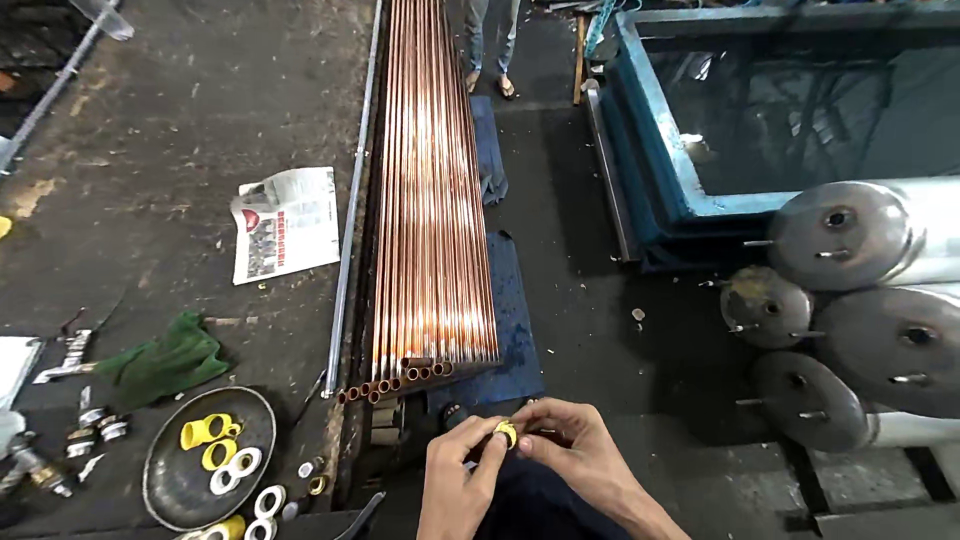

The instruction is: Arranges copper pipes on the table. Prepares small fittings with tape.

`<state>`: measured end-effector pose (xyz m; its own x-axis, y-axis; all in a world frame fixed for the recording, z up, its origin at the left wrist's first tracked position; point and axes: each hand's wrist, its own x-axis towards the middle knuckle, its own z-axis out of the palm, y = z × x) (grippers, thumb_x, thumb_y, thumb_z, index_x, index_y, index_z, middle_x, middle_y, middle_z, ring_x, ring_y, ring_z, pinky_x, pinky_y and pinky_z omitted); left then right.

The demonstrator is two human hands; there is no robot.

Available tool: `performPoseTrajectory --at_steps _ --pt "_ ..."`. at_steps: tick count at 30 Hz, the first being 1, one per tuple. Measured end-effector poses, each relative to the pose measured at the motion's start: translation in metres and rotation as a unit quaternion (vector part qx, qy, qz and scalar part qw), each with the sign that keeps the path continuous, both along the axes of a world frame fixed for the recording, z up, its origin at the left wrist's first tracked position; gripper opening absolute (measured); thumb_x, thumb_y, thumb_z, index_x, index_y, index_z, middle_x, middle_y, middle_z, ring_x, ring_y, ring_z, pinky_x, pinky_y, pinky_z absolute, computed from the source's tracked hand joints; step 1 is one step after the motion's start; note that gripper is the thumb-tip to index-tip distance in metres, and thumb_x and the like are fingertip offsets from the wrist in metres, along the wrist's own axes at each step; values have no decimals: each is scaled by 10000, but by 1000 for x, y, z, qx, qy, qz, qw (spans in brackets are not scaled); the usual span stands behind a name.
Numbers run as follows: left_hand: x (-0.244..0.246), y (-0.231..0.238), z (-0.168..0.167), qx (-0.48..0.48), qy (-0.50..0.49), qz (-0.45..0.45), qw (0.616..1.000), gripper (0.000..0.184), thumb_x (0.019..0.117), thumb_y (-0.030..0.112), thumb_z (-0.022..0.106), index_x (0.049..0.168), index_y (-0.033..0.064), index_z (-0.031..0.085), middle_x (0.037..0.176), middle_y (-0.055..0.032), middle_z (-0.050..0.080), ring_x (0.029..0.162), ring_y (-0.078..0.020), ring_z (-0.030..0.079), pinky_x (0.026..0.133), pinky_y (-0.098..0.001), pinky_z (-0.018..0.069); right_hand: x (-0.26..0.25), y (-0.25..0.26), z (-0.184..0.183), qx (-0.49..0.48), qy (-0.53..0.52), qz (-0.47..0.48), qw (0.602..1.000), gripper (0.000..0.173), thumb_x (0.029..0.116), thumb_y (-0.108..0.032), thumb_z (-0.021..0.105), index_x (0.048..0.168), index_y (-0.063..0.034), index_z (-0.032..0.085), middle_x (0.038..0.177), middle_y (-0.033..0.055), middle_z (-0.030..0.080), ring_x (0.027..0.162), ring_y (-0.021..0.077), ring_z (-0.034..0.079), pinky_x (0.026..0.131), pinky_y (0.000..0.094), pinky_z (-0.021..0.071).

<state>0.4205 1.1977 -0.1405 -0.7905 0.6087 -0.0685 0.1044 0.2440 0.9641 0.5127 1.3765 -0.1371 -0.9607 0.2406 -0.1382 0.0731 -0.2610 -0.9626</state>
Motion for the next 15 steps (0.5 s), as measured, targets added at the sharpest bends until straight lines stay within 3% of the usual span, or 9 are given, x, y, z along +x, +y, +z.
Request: performPoseTrajectory --at_steps 5,11,15 --pt "6 7 9 -18 42 31 998 244 1009 150 584 1138 77 778 998 11 786 816 -61 741 717 -242 646 2 -3 -1 105 -26 -6 994 127 968 -156 701 1042 -68 755 959 41 738 806 145 714 715 328 634" --pt "9 9 16 -58 161 28 985 265 999 122 571 1159 49 769 963 13 783 804 2 717 733 -186 615 4 -10 8 246 5 -18 969 108 963 -178 705 1022 -123 776 973 -13 733 813 71 706 720 268 635" --pt "8 6 18 -32 171 6 985 282 1006 92 542 1175 43 761 974 -2 779 828 -9 714 759 -184 609 5 -12 17 321 36 -26 946 82 942 -208 728 977 -153 778 952 -34 734 845 56 701 745 267 627"
